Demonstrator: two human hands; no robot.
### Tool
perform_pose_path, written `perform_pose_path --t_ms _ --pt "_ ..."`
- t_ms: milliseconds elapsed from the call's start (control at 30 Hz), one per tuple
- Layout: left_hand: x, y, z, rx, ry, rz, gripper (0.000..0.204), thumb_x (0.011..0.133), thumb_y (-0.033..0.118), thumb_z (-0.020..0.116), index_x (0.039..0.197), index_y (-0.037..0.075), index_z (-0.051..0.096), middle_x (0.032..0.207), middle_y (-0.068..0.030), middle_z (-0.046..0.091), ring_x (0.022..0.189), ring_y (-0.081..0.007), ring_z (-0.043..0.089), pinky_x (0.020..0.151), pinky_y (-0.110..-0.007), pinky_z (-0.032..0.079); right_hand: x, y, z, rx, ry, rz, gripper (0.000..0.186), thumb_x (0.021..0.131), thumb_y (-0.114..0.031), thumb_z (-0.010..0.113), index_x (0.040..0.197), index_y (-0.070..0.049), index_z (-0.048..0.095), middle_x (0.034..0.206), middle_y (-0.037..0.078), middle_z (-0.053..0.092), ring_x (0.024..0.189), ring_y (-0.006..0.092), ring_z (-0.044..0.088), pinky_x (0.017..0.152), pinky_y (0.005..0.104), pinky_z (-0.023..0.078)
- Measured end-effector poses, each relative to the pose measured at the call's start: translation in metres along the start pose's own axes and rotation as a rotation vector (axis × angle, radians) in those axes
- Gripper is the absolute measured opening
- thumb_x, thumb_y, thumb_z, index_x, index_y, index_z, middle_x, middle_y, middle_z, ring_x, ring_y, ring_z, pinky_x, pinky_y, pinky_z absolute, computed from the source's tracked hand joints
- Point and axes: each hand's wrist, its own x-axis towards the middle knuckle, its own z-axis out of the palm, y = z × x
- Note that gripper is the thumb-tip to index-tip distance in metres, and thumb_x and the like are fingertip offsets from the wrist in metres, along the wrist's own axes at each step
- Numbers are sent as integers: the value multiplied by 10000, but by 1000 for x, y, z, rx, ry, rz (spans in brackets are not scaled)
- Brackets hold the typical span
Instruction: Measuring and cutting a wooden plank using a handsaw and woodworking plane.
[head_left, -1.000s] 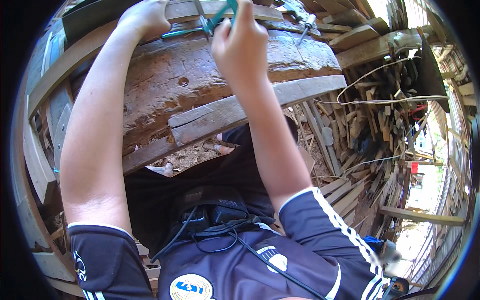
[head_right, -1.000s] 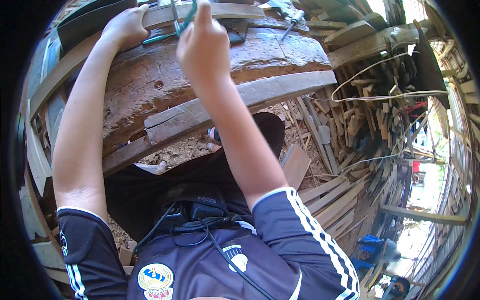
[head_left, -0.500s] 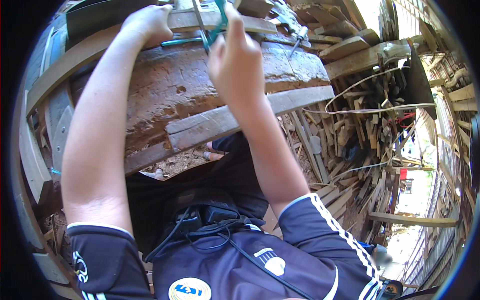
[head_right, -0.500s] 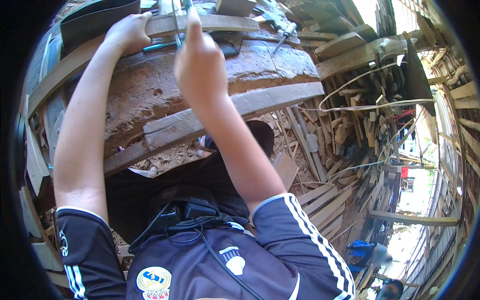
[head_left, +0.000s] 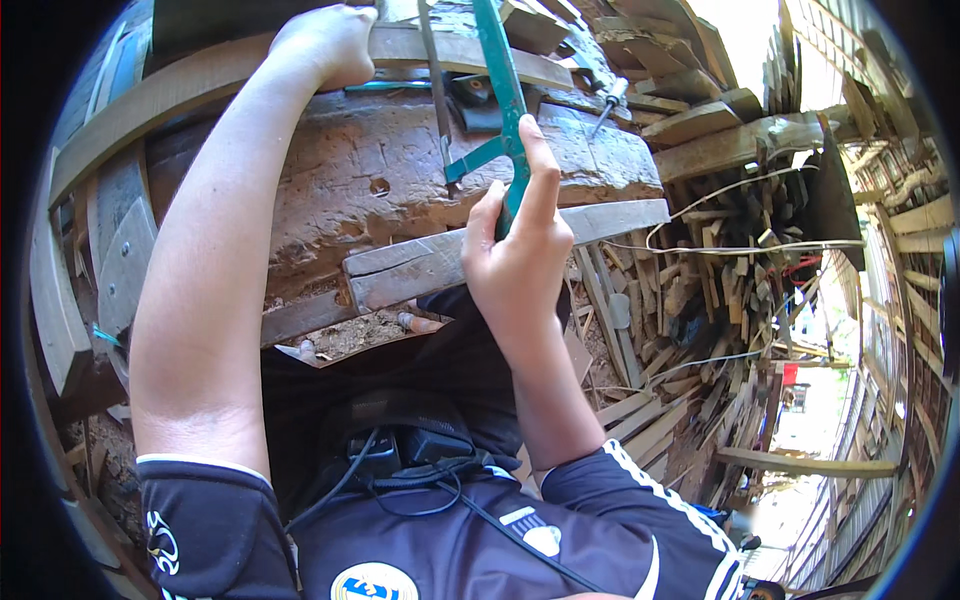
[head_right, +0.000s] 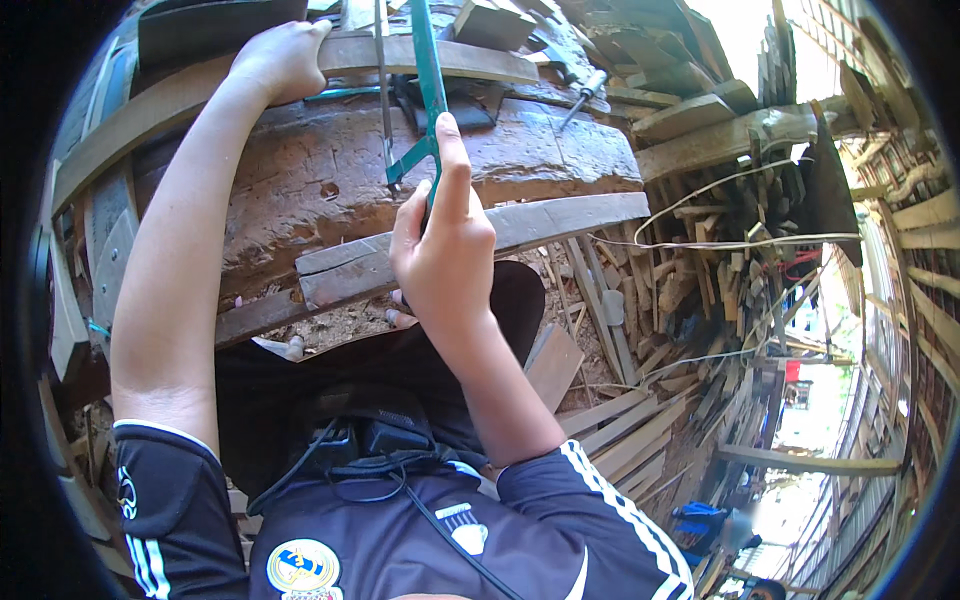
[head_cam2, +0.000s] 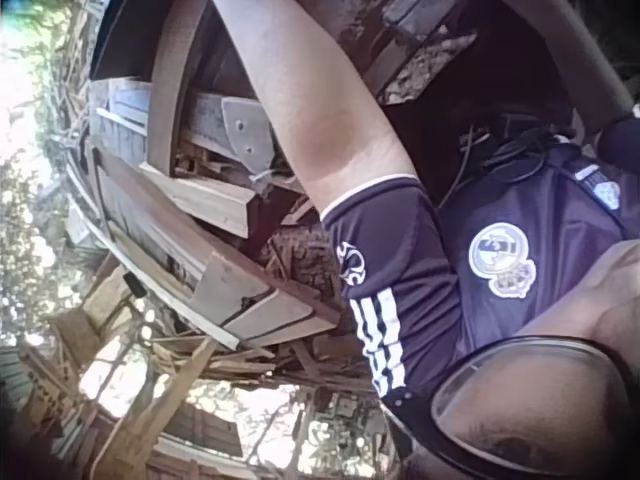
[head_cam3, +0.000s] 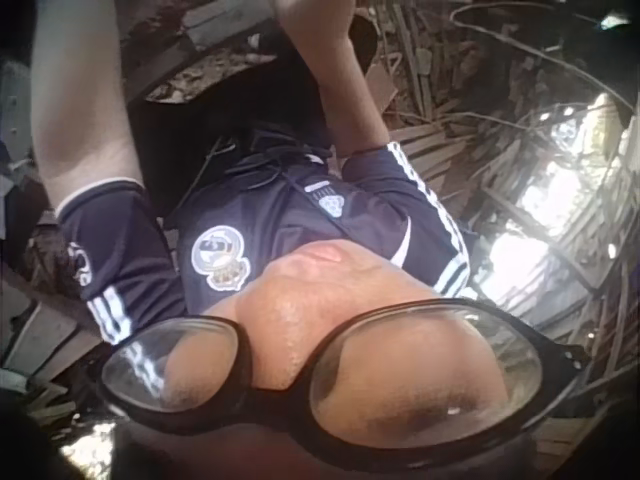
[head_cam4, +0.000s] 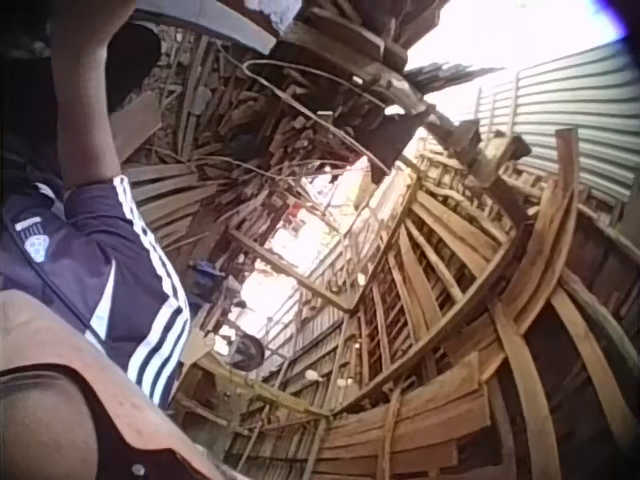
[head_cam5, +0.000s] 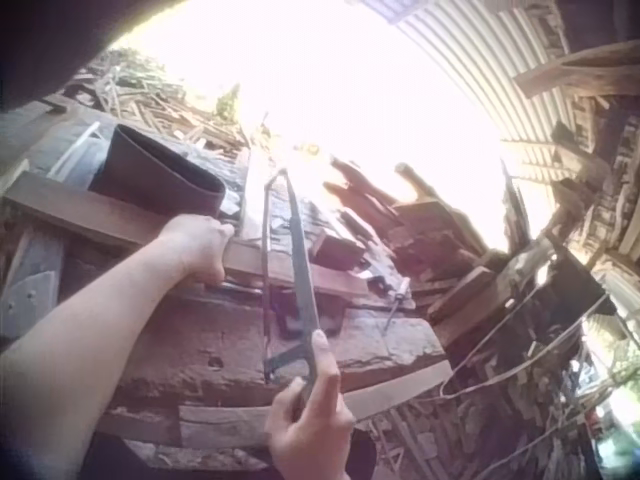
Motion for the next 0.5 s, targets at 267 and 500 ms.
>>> perform_pose_path --t_ms 267,500 --pt "-10 13 -42 -4 -220 -37 532 710 251 743 1187 22 680 1130 -194 745 1088 -312 715 918 -408 575 50 26 30 26 -133 100 544 893 57 567 1420 -13 452 946 254 716 749 374 744 630 447 585" --pt "6 -85 8 -698 70 803 579 697 276 769 1209 20 678 1141 -179 747 1097 -301 714 914 -404 574 59 23 52 5 -112 88 547 905 54 552 1439 20 440 1187 283 694 747 336 757 576 392 584"
